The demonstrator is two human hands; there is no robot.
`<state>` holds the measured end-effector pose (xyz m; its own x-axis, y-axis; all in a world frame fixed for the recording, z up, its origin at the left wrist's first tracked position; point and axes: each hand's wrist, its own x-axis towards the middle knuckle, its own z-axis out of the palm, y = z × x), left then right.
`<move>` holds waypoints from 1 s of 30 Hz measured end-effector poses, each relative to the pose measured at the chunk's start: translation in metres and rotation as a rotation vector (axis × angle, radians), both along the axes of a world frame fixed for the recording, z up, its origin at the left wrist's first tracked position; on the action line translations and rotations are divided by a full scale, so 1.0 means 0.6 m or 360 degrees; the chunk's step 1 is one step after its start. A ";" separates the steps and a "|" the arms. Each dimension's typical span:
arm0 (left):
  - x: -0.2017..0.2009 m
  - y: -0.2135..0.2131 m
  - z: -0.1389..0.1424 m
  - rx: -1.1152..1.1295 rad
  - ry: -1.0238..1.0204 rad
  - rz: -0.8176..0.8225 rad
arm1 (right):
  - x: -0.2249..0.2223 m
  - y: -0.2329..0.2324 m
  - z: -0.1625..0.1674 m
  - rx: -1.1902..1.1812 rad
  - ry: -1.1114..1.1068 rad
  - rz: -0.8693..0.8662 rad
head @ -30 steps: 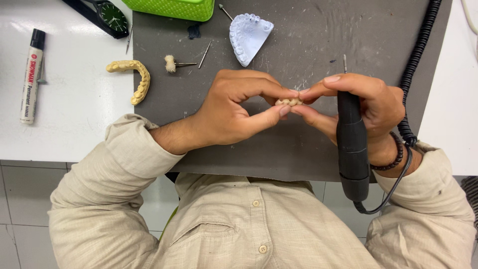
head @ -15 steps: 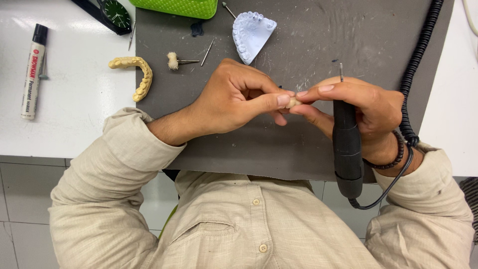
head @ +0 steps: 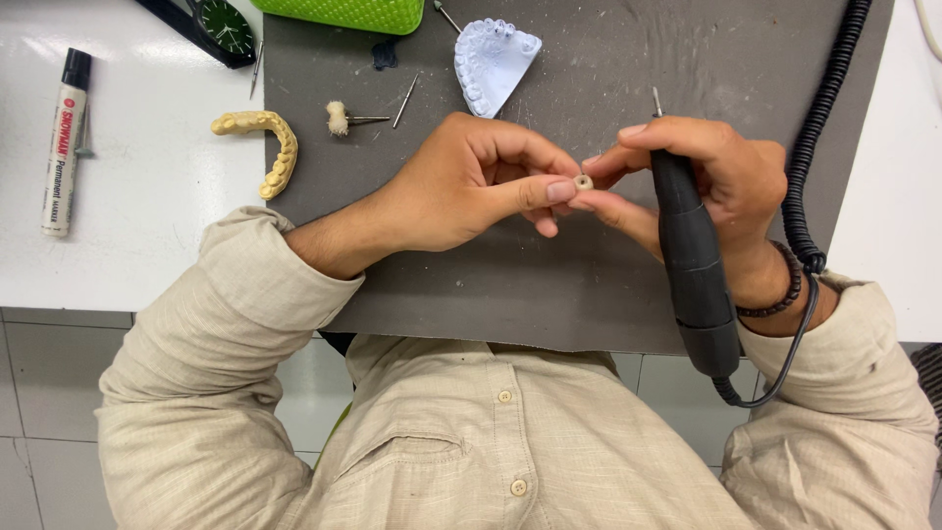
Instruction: The person holds a ceramic dental bridge in one hand and uses a rotary grinding tool to grind and smooth its surfaces, periodically turning the bridge over and feeling its edges by hand before resuming grinding on other areas.
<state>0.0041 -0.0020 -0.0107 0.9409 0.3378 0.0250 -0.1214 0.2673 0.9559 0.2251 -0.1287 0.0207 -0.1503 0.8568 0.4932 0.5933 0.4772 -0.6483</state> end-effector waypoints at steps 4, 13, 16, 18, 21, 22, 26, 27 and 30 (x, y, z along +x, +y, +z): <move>0.000 0.000 -0.002 0.0116 -0.0015 -0.0084 | 0.015 0.004 -0.010 -0.0016 0.0197 -0.0078; -0.006 0.007 0.001 -0.0213 -0.0303 0.0142 | 0.013 -0.012 -0.024 -0.0245 0.0555 -0.0115; -0.007 0.002 -0.001 -0.0060 -0.0336 0.0201 | 0.011 -0.012 -0.025 -0.0129 0.0450 -0.0059; -0.008 -0.001 -0.003 -0.0093 -0.0238 0.0203 | 0.010 -0.013 -0.023 -0.0106 0.0403 -0.0094; -0.011 -0.005 -0.005 -0.0101 -0.0280 0.0174 | 0.008 -0.017 -0.023 -0.0082 0.0368 -0.0141; -0.012 -0.007 -0.005 -0.0100 -0.0284 0.0169 | 0.008 -0.018 -0.023 -0.0075 0.0364 -0.0156; -0.013 -0.015 -0.006 0.0068 -0.0332 0.0237 | 0.007 -0.023 -0.024 -0.0080 0.0378 -0.0167; -0.013 -0.017 -0.007 0.0118 -0.0353 0.0264 | 0.008 -0.025 -0.024 -0.0092 0.0380 -0.0162; -0.011 -0.023 -0.007 0.0228 -0.0391 0.0347 | 0.008 -0.024 -0.023 -0.0103 0.0368 -0.0150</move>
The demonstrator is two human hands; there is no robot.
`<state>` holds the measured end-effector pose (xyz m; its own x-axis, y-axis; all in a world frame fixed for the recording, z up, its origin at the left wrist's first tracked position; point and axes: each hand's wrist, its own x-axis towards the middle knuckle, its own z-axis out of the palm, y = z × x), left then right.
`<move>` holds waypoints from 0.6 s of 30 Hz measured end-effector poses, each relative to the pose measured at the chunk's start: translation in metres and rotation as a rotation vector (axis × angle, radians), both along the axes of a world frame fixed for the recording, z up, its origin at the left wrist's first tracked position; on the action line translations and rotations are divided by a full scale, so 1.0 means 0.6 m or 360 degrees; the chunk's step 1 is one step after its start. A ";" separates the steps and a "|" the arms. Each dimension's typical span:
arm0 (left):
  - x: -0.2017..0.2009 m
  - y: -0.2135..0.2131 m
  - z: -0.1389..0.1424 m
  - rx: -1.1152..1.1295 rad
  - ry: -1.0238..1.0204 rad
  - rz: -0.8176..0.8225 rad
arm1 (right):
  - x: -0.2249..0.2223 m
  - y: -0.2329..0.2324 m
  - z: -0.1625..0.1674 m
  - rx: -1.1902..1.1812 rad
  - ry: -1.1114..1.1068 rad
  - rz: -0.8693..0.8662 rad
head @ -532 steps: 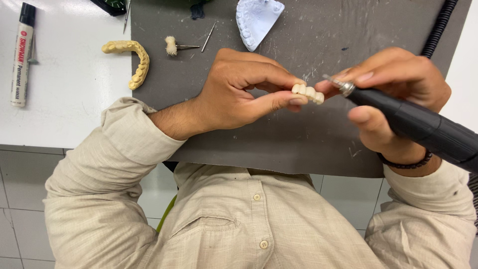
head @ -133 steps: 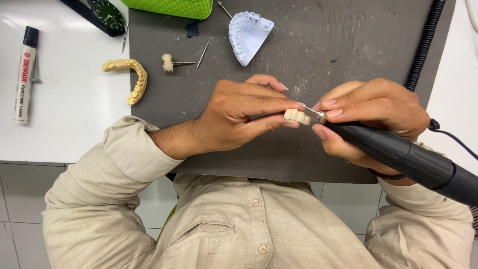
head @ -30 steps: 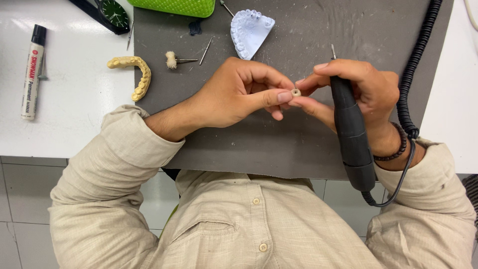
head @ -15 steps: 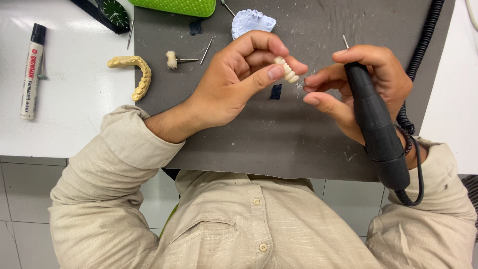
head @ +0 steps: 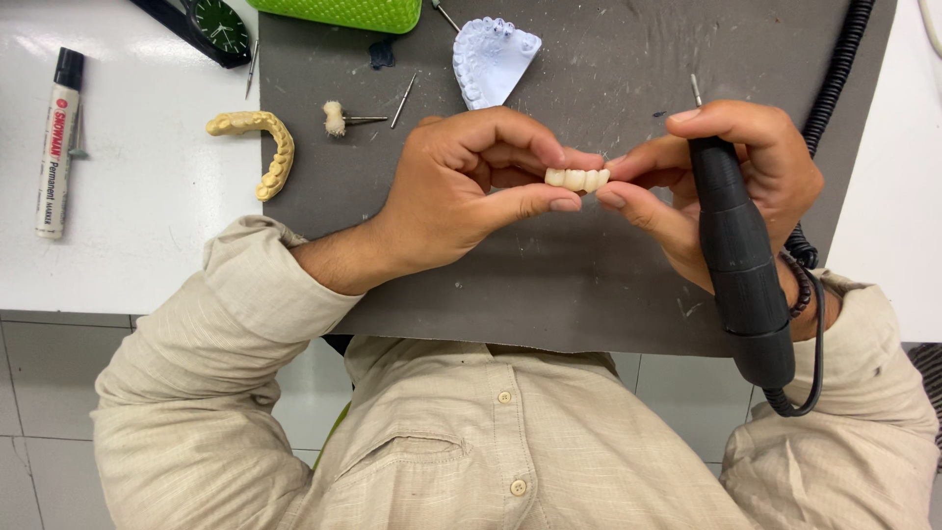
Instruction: The person holds a ceramic dental bridge in one hand and uses a rotary grinding tool to grind and smooth its surfaces, periodically turning the bridge over and feeling its edges by hand before resuming grinding on other areas.
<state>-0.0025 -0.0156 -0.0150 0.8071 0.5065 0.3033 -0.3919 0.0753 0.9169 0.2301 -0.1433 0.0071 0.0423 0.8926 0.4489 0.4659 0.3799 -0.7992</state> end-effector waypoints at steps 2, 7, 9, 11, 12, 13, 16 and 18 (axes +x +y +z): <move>0.000 -0.001 0.000 0.0193 0.0015 0.0099 | -0.002 0.003 -0.001 0.0028 -0.0047 0.0006; -0.001 -0.002 0.004 0.0415 0.0053 0.0242 | -0.011 0.002 0.000 -0.0053 0.0123 0.0044; -0.001 -0.001 0.006 0.0444 0.0030 0.0237 | -0.013 0.002 0.002 -0.0043 0.0115 0.0058; -0.001 -0.001 0.009 0.0475 -0.0006 0.0248 | -0.014 0.002 0.006 -0.0048 0.0112 0.0055; -0.002 -0.001 0.010 0.0490 -0.0024 0.0253 | -0.015 0.003 0.008 -0.0036 0.0089 0.0050; -0.003 0.000 0.011 0.0561 -0.0001 0.0271 | -0.016 0.004 0.010 -0.0025 0.0067 0.0045; -0.003 0.003 0.014 0.0719 0.0044 0.0319 | -0.018 0.007 0.013 0.0045 -0.0042 0.0039; -0.002 0.004 0.016 0.0759 0.0044 0.0343 | -0.019 0.009 0.013 0.0078 -0.0081 0.0048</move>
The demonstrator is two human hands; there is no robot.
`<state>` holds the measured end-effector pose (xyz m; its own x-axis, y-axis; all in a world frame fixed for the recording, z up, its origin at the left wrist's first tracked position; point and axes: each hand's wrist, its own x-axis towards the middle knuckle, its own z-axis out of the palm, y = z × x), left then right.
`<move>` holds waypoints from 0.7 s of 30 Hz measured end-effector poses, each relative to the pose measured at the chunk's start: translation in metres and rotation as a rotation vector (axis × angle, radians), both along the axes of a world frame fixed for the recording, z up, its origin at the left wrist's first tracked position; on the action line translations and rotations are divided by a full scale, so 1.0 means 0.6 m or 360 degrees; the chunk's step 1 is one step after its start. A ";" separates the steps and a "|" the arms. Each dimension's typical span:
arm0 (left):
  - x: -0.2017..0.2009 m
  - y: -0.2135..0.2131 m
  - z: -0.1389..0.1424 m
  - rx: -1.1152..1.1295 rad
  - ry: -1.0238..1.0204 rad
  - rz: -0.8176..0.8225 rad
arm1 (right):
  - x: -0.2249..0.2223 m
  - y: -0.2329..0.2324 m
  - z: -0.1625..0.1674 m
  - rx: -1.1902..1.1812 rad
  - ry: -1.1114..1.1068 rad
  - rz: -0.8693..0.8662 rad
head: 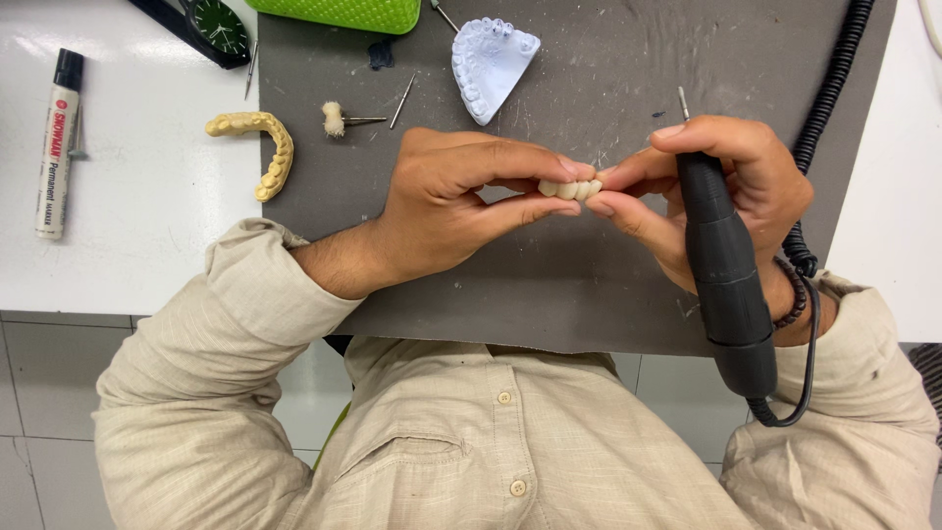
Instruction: The person holds a ceramic dental bridge in one hand and uses a rotary grinding tool to grind and smooth its surfaces, periodically turning the bridge over and feeling its edges by hand before resuming grinding on other areas.
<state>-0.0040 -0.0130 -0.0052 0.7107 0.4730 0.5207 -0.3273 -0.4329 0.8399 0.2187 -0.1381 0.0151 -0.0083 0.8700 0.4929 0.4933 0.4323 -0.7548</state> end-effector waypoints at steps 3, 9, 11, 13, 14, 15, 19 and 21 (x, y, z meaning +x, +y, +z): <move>-0.001 0.000 0.004 -0.0010 -0.0027 -0.0017 | -0.001 -0.004 0.000 -0.0049 0.0106 -0.0018; -0.001 -0.004 0.006 -0.0014 0.0029 -0.0031 | 0.004 -0.009 0.000 -0.0093 0.0135 0.0006; -0.002 -0.003 0.004 -0.0055 0.0013 -0.0055 | 0.003 -0.008 -0.003 -0.0083 0.0160 0.0014; -0.001 -0.001 0.000 -0.0059 -0.0003 -0.0059 | 0.003 -0.007 -0.006 -0.0086 0.0157 0.0040; 0.001 0.000 -0.001 -0.0046 -0.0009 -0.0053 | 0.004 -0.007 -0.007 -0.0097 0.0143 0.0062; 0.000 -0.001 -0.002 -0.0033 -0.0013 -0.0047 | 0.005 -0.007 -0.006 -0.0114 0.0156 0.0070; -0.003 -0.002 -0.002 -0.0135 -0.0038 -0.0096 | 0.014 -0.011 -0.001 -0.0161 0.0269 0.0104; -0.002 -0.002 -0.003 -0.0174 -0.0021 -0.0118 | 0.021 -0.017 0.006 -0.0161 0.0262 0.0147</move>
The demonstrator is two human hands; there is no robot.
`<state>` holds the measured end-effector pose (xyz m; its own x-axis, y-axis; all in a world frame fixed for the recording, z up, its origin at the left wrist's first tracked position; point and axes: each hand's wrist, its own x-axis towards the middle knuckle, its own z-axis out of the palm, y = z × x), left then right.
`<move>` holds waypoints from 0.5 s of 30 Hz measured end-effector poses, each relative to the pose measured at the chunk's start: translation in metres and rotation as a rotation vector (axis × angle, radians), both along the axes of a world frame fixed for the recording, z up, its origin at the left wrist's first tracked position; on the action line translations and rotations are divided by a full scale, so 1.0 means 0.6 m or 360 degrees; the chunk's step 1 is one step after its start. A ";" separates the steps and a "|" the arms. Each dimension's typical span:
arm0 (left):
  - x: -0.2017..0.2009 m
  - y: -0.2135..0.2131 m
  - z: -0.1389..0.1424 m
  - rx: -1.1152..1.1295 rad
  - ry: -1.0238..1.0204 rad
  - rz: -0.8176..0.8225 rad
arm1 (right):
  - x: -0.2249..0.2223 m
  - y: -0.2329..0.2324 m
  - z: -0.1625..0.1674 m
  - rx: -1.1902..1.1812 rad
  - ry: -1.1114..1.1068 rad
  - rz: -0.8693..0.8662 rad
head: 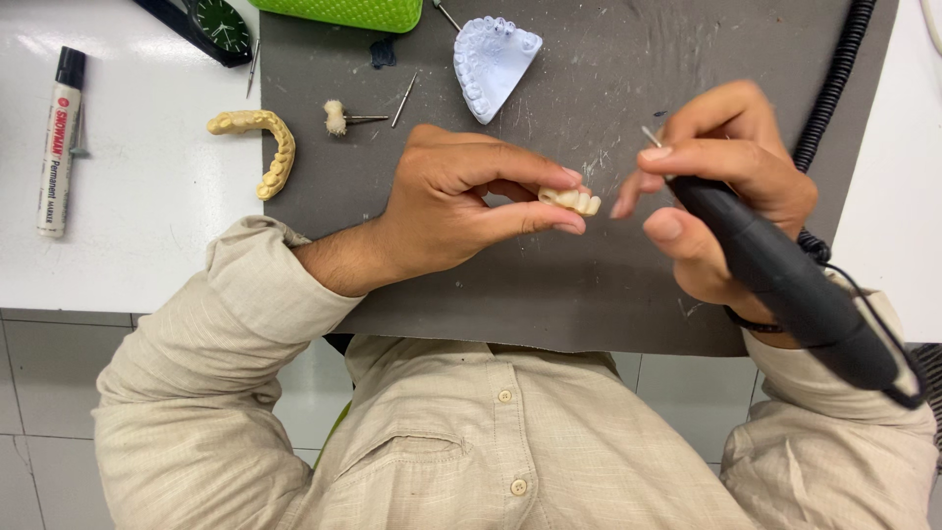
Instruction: The person holds a ceramic dental bridge in one hand and uses a rotary grinding tool to grind and smooth its surfaces, periodically turning the bridge over and feeling its edges by hand before resuming grinding on other areas.
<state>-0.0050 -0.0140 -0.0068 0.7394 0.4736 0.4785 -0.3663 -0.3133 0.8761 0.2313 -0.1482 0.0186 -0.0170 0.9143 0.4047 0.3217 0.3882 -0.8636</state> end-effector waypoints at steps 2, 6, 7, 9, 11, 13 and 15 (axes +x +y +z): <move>0.001 -0.001 0.000 0.0048 -0.0003 0.0042 | 0.010 -0.005 0.009 -0.0057 -0.0071 0.0014; 0.003 0.001 -0.002 0.0030 -0.0027 0.0014 | 0.021 -0.003 0.020 -0.0081 0.0118 -0.0008; 0.003 0.003 -0.003 0.0036 -0.0034 0.0002 | 0.021 -0.001 0.021 -0.0068 0.0149 0.0005; 0.002 0.005 -0.003 0.0047 -0.0050 -0.0025 | 0.018 0.001 0.022 -0.0026 0.0073 0.0079; 0.003 0.007 -0.003 0.0086 -0.0033 -0.0021 | 0.011 0.002 0.024 0.0005 0.0031 0.0126; 0.003 0.007 -0.003 0.0098 -0.0017 -0.0025 | 0.002 0.001 0.026 0.0008 -0.0012 0.0138; 0.002 0.006 -0.004 0.0086 0.0000 -0.0037 | -0.007 -0.001 0.031 -0.0007 -0.0058 0.0128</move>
<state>-0.0037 -0.0103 -0.0089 0.7498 0.4298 0.5031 -0.3743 -0.3515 0.8581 0.2269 -0.1486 0.0371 -0.1048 0.9111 0.3987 0.3209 0.4104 -0.8536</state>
